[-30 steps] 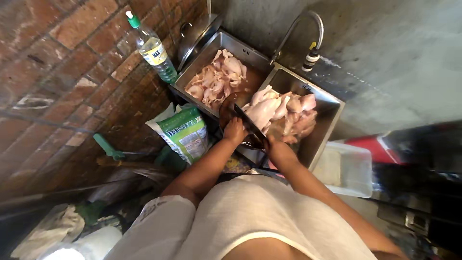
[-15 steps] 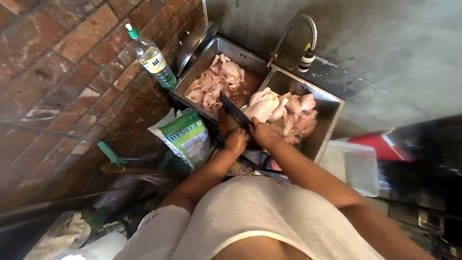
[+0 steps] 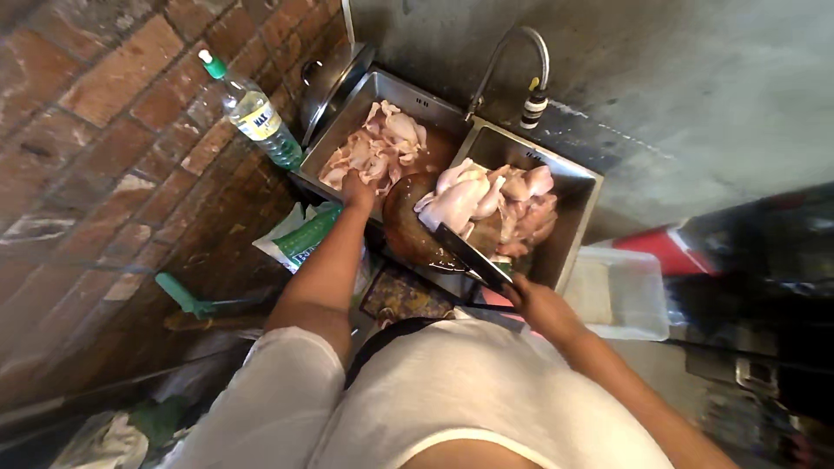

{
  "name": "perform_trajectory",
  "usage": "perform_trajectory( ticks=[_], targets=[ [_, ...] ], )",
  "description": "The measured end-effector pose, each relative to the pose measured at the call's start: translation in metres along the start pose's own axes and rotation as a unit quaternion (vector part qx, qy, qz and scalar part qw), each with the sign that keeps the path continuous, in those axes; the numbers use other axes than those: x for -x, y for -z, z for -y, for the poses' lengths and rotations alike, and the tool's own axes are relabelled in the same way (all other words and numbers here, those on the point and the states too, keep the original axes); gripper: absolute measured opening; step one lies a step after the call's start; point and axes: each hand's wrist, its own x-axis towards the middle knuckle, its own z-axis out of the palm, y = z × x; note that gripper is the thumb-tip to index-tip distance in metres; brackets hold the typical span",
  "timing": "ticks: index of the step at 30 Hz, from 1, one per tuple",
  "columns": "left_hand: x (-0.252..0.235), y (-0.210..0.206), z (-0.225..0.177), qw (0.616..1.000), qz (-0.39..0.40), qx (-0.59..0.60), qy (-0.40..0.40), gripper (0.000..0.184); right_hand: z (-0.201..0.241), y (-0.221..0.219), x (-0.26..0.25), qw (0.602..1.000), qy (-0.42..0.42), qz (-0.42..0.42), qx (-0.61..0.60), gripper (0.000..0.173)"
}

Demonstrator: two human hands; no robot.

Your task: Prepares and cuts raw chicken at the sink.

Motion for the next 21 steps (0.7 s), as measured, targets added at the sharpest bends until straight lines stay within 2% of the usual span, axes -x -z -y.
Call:
perform_trajectory(
  ticks=[4, 6, 8, 10, 12, 15, 17, 19, 21],
  targets=[
    [-0.033, -0.025, 0.022, 0.998, 0.050, 0.005, 0.031, 0.053, -0.009, -0.005, 0.031, 0.996, -0.016, -0.071, -0.042, 0.042],
    [-0.025, -0.030, 0.010, 0.998, 0.063, 0.016, -0.005, 0.050, -0.013, -0.008, 0.044, 0.992, -0.029, -0.109, -0.058, 0.042],
    [0.002, -0.030, -0.019, 0.996, 0.044, 0.028, -0.066, 0.049, -0.020, -0.010, 0.054, 0.986, -0.040, -0.145, -0.077, 0.042],
    [0.038, -0.033, -0.053, 0.991, 0.039, 0.026, -0.128, 0.064, -0.026, -0.011, 0.061, 0.977, -0.046, -0.187, -0.097, 0.041],
    [0.074, -0.043, -0.083, 0.984, 0.063, -0.018, -0.164, 0.092, -0.034, -0.009, 0.065, 0.971, -0.038, -0.213, -0.106, 0.041],
    [0.104, -0.061, -0.113, 0.967, 0.151, -0.119, -0.164, 0.126, -0.041, -0.002, 0.066, 0.980, -0.007, -0.179, -0.082, 0.041],
    [0.105, -0.068, -0.126, 0.956, 0.188, -0.170, -0.150, 0.136, -0.039, 0.000, 0.061, 0.990, 0.022, -0.115, -0.077, 0.042],
    [0.096, -0.069, -0.137, 0.946, 0.199, -0.206, -0.150, 0.131, -0.034, -0.008, 0.050, 0.994, 0.049, -0.068, -0.070, 0.042],
    [0.083, -0.065, -0.140, 0.946, 0.204, -0.194, -0.161, 0.117, -0.027, -0.016, 0.038, 0.996, 0.063, -0.025, -0.065, 0.044]
  ],
)
